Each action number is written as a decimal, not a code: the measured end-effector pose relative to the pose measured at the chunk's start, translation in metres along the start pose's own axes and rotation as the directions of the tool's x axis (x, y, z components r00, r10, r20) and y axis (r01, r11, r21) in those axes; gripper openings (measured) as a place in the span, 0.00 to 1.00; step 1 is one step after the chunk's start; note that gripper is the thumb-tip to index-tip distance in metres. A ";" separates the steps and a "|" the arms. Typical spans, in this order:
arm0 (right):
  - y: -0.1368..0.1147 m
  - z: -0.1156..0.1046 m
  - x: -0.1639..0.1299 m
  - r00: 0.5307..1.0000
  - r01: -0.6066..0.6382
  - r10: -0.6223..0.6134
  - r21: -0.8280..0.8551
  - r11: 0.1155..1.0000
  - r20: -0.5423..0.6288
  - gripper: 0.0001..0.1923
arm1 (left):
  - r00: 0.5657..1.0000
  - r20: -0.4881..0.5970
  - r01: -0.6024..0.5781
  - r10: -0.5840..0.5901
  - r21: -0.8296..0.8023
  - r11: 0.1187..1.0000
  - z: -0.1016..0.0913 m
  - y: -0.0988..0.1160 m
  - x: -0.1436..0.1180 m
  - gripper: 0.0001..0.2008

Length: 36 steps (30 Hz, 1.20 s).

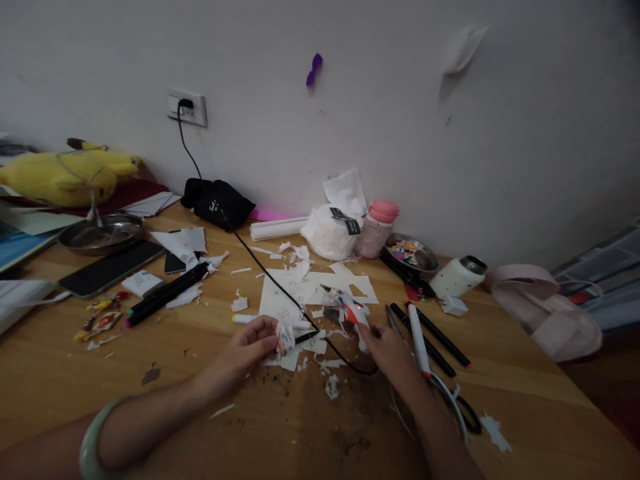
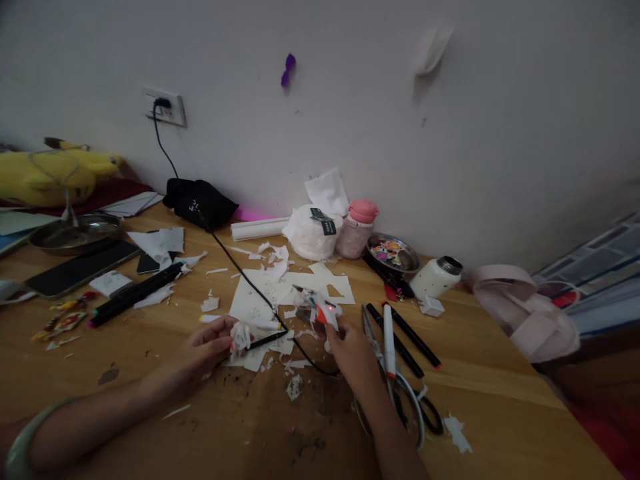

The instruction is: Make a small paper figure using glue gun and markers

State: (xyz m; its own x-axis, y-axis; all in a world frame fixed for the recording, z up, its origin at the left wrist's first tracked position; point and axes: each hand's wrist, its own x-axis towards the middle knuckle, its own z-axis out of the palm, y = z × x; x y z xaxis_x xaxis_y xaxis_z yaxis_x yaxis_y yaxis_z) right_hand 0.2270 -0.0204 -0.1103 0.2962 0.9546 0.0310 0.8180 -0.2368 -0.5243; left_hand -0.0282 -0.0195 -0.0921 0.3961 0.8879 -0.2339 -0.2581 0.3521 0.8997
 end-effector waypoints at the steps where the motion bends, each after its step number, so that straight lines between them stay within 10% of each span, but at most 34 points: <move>1: 0.000 -0.001 0.000 1.000 0.001 0.000 0.044 0.999 -0.008 0.21 | 0.999 -0.041 -0.010 0.010 -0.007 1.000 0.000 0.002 0.000 0.12; 9: -0.021 0.001 -0.022 0.987 0.109 -0.158 0.735 0.669 -0.002 0.13 | 0.988 -0.123 -0.107 0.097 -0.083 0.991 -0.005 0.006 0.006 0.12; 23: -0.029 0.017 -0.046 0.985 0.144 -0.099 0.347 0.927 -0.144 0.22 | 0.981 -0.078 -0.172 0.180 0.098 0.980 -0.016 -0.004 0.010 0.09; 36: -0.025 0.025 -0.048 0.874 0.399 -0.339 0.116 0.909 -0.348 0.14 | 0.979 -0.052 -0.191 0.197 0.102 0.976 -0.017 -0.006 0.010 0.10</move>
State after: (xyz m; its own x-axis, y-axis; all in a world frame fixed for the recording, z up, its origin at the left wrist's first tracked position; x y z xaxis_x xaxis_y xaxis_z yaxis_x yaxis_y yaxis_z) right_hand 0.1800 -0.0560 -0.1196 0.1526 0.8520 0.5008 0.8047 0.1871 -0.5635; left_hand -0.0379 -0.0077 -0.1060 0.2915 0.9539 -0.0710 -0.2382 0.1442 0.9605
